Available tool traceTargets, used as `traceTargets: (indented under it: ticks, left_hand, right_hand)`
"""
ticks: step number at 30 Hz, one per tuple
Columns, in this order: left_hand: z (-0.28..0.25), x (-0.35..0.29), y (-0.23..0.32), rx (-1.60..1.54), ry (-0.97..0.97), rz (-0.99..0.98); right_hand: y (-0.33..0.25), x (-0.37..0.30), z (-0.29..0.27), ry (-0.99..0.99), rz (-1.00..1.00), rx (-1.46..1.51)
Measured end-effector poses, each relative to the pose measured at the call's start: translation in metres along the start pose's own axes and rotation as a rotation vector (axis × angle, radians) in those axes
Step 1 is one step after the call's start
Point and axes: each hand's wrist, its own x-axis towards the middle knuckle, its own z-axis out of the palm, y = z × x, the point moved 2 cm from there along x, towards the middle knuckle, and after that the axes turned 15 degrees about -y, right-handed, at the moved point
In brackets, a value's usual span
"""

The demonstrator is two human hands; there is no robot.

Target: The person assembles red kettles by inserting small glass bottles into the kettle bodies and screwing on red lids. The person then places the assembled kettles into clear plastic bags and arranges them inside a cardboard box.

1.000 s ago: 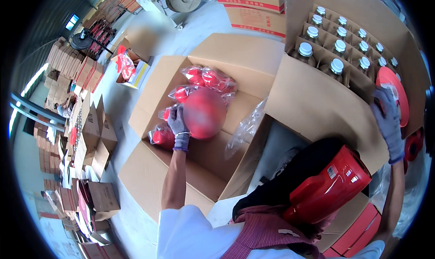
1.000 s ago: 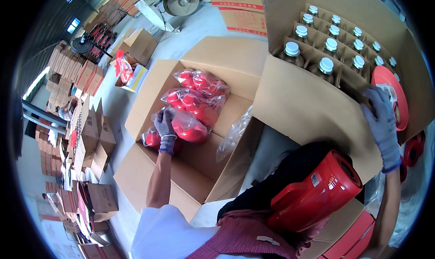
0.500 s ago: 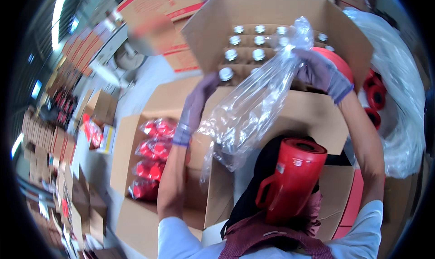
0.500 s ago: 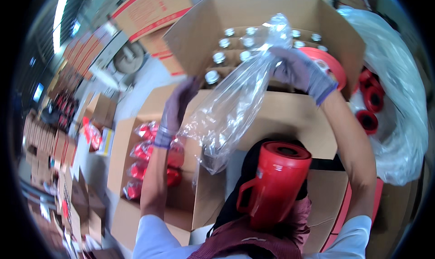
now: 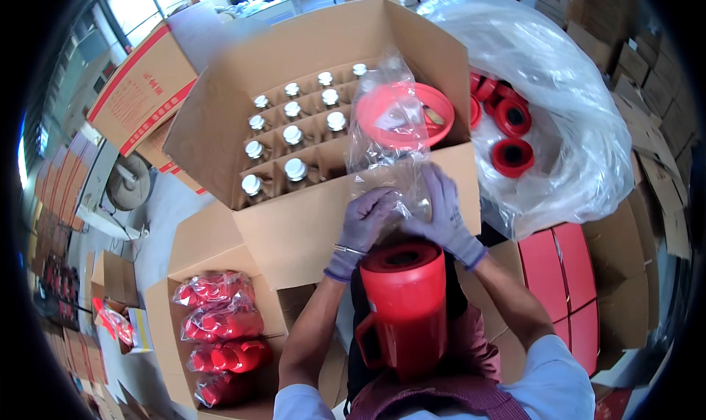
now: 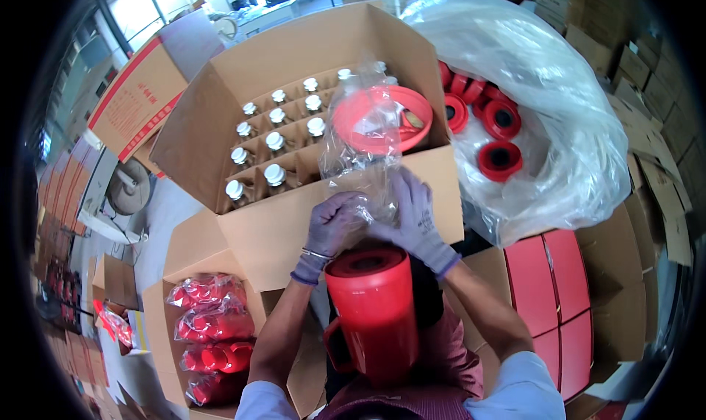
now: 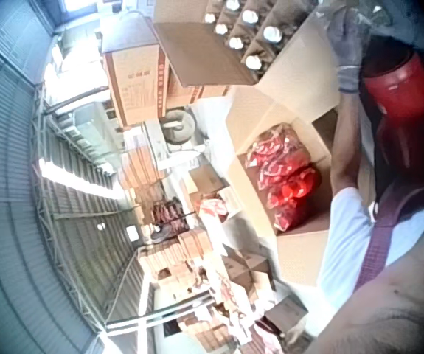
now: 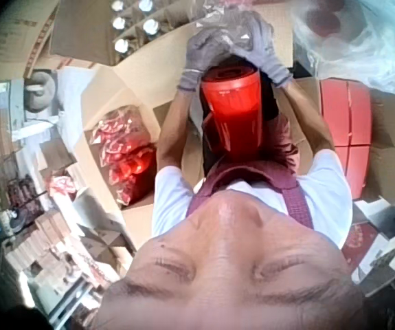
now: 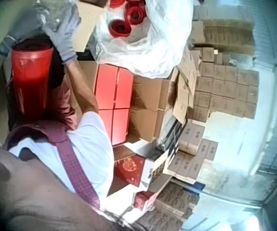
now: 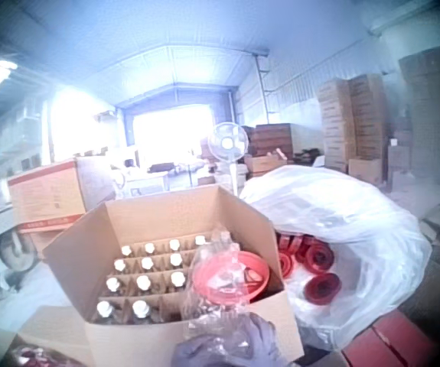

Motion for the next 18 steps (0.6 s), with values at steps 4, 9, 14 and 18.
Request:
traceTargets:
  ticks: [4, 9, 14, 18]
  left_hand:
    - [-0.011, -0.045, 0.009, -0.339, 0.139, 0.042]
    - [0.007, -0.148, 0.005, -0.43, 0.103, -0.071]
    - [0.036, -0.222, -0.017, -0.283, 0.143, -0.147]
    - [0.052, -0.313, -0.014, -0.047, 0.14, -0.328]
  right_hand:
    - [0.074, -0.028, 0.015, 0.036, 0.259, -0.205]
    - [0.023, -0.1, -0.008, 0.143, 0.296, 0.387]
    - [-0.04, -0.201, -0.04, -0.236, 0.001, 0.238]
    - [-0.076, -0.259, -0.05, -0.419, -0.404, 0.144]
